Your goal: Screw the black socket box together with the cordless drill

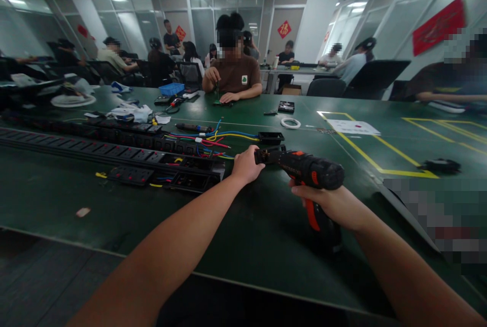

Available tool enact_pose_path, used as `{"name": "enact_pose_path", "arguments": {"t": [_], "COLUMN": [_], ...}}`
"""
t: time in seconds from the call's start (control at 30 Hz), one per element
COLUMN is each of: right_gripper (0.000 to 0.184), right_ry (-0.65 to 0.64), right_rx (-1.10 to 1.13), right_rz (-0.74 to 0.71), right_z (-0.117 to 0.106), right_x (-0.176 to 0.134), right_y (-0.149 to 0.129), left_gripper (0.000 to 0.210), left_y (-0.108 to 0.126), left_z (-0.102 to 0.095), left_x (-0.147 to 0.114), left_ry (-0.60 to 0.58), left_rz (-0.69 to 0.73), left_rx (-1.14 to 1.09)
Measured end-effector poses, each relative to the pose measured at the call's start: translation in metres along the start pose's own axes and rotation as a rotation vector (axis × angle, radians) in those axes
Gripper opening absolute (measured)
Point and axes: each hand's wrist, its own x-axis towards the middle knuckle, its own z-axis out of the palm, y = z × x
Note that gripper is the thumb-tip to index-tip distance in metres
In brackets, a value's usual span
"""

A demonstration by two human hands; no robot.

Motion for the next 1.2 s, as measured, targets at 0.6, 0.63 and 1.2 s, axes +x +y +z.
{"name": "enact_pose_path", "arguments": {"t": [0.6,0.63,1.2], "right_gripper": [0.030,0.031,0.034], "right_ry": [0.011,0.009,0.006], "right_rx": [-0.020,-0.021,-0.058], "right_rz": [-0.017,-0.016,-0.079], "right_z": [0.0015,0.0014,0.0036], "right_x": [-0.0014,-0.0014,0.0023], "right_y": [0.0035,0.0035,-0.0031], "left_gripper": [0.049,0.049,0.050], "left_y": [0.0004,0.0000,0.0003], "left_z": [0.0018,0.0021,0.0037], "left_x": [0.0010,0.0011,0.0013], "left_ry": [0.019,0.019,0.024], "left_rz": [0.021,0.022,0.018], "left_rx": [0.017,0.017,0.030]}}
